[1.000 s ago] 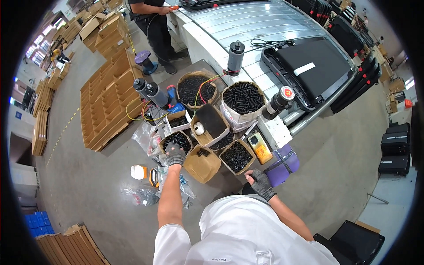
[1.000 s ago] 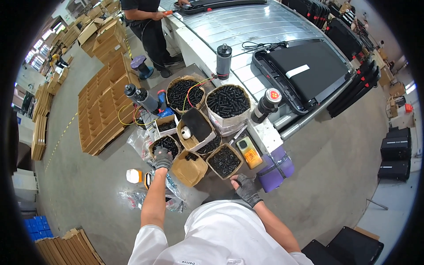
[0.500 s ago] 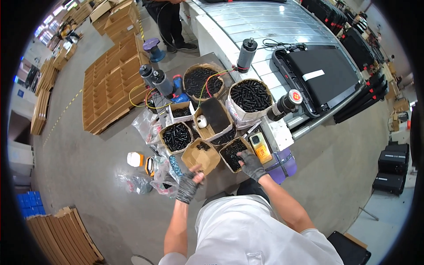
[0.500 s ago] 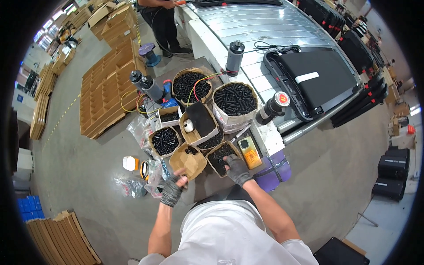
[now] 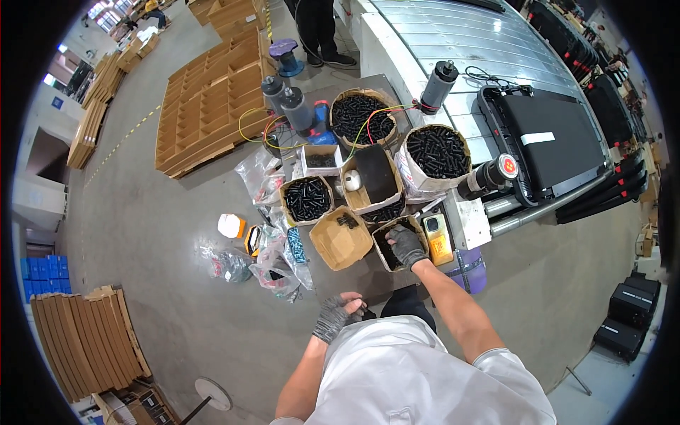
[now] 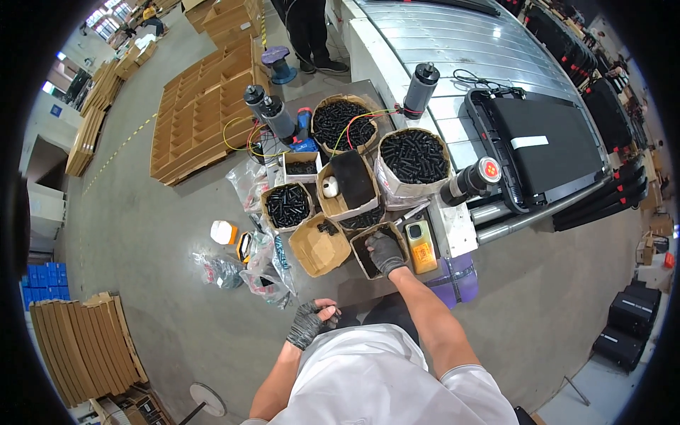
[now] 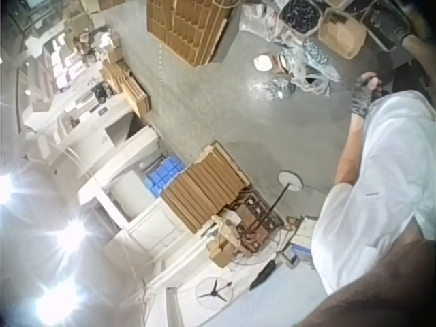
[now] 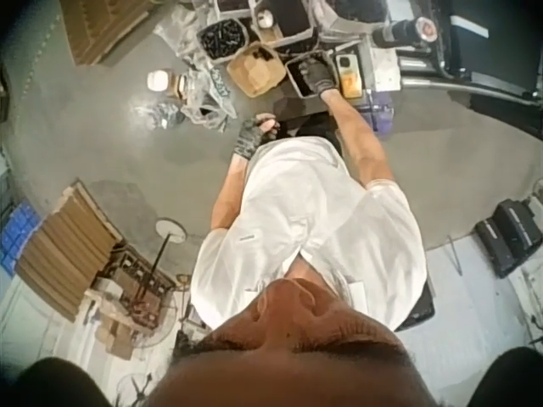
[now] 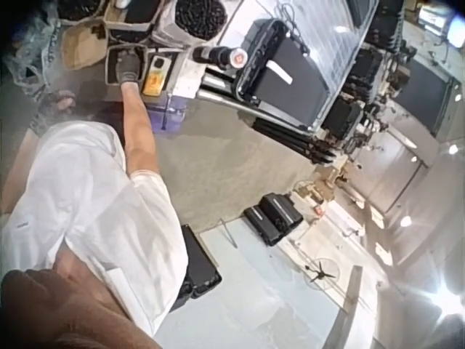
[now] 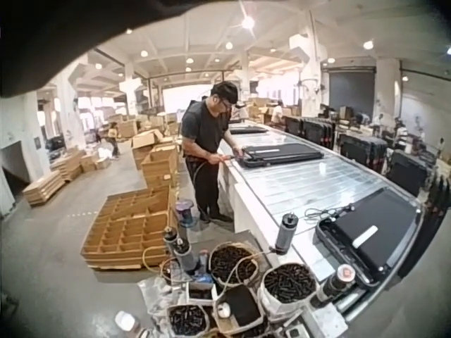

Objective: Counting and sorting small black components into a box at a factory workstation.

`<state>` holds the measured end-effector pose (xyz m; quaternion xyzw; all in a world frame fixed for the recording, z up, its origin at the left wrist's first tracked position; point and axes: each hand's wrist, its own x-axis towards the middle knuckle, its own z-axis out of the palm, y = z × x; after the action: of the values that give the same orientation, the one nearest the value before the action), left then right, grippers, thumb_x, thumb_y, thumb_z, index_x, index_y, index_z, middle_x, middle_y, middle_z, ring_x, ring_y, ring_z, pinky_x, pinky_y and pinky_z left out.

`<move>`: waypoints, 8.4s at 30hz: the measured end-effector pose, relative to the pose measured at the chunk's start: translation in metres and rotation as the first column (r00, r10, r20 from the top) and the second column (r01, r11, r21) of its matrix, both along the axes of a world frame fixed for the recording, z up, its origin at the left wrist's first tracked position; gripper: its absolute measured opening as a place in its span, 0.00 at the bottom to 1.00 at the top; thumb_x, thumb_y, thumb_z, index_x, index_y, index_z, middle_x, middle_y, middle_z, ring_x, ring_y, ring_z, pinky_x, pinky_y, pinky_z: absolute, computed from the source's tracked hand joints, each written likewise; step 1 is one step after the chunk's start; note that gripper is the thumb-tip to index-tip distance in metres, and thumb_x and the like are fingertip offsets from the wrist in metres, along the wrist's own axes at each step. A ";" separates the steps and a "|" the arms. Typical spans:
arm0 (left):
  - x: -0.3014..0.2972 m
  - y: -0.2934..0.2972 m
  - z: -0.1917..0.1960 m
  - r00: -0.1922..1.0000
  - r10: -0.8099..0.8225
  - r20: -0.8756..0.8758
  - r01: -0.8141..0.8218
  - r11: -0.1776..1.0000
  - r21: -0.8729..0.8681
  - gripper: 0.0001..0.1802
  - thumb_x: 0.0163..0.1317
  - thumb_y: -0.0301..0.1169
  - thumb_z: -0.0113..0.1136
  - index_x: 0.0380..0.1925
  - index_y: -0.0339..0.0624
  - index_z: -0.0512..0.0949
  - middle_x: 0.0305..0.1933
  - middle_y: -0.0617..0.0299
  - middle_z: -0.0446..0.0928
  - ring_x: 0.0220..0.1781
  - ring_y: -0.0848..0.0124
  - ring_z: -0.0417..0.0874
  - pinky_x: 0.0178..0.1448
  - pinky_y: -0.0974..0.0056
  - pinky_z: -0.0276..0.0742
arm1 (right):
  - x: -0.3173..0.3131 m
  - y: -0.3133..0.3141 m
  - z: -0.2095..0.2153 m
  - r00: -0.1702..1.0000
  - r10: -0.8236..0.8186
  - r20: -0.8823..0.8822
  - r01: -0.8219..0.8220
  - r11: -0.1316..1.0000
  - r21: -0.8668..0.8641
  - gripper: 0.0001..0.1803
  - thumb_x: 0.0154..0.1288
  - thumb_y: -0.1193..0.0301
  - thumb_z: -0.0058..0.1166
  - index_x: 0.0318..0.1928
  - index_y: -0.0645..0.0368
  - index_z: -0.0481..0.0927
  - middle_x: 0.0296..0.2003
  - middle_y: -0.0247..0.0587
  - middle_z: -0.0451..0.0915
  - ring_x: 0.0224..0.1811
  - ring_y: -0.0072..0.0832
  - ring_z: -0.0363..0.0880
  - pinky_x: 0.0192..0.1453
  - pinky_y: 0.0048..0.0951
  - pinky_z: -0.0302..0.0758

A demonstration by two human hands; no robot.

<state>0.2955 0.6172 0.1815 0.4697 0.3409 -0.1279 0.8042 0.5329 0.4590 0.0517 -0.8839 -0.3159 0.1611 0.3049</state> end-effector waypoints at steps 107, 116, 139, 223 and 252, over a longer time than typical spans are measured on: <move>0.109 -0.028 -0.030 0.980 0.056 0.190 -0.018 0.981 -0.195 0.17 0.60 0.31 0.64 0.48 0.34 0.79 0.41 0.59 0.82 0.41 0.73 0.80 0.50 0.69 0.75 | -0.067 -0.016 0.131 0.436 0.060 -0.898 0.740 0.544 0.395 0.14 0.66 0.71 0.56 0.50 0.63 0.75 0.49 0.43 0.79 0.50 0.28 0.77 0.54 0.26 0.75; 0.099 -0.013 -0.043 0.967 0.185 0.176 -0.082 0.877 -0.473 0.18 0.63 0.31 0.60 0.51 0.35 0.76 0.46 0.59 0.80 0.43 0.73 0.79 0.52 0.70 0.75 | -0.069 -0.031 0.142 0.251 0.229 -0.941 0.875 0.362 0.322 0.17 0.71 0.63 0.46 0.51 0.63 0.75 0.47 0.43 0.78 0.50 0.30 0.77 0.55 0.30 0.75; 0.106 -0.024 -0.016 0.945 0.085 0.315 -0.061 0.995 -0.083 0.14 0.68 0.40 0.54 0.46 0.43 0.75 0.27 0.67 0.77 0.27 0.80 0.74 0.29 0.75 0.69 | -0.067 -0.045 0.152 0.251 0.221 -0.942 0.805 0.493 0.330 0.16 0.64 0.75 0.53 0.52 0.66 0.73 0.43 0.45 0.79 0.46 0.31 0.79 0.54 0.29 0.77; 0.098 -0.009 -0.005 0.810 -0.030 0.586 -0.140 0.960 0.243 0.26 0.63 0.36 0.60 0.60 0.42 0.70 0.48 0.57 0.78 0.50 0.69 0.76 0.54 0.65 0.72 | -0.068 0.008 0.151 0.901 -0.255 -0.352 0.392 0.827 0.402 0.09 0.64 0.74 0.54 0.44 0.63 0.77 0.39 0.39 0.79 0.44 0.28 0.77 0.50 0.27 0.73; 0.142 0.057 -0.162 0.988 0.072 -0.137 0.091 0.445 0.891 0.16 0.51 0.31 0.64 0.40 0.35 0.81 0.41 0.43 0.80 0.46 0.47 0.80 0.54 0.54 0.73 | -0.080 -0.022 0.092 0.164 0.186 -0.969 0.918 0.330 0.219 0.11 0.63 0.76 0.53 0.46 0.64 0.76 0.42 0.44 0.79 0.47 0.33 0.78 0.56 0.35 0.78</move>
<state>0.4371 0.6743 0.0194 0.8132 0.4153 0.0305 0.4065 0.4527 0.4370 0.1440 -0.3774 0.1845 0.3460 0.8389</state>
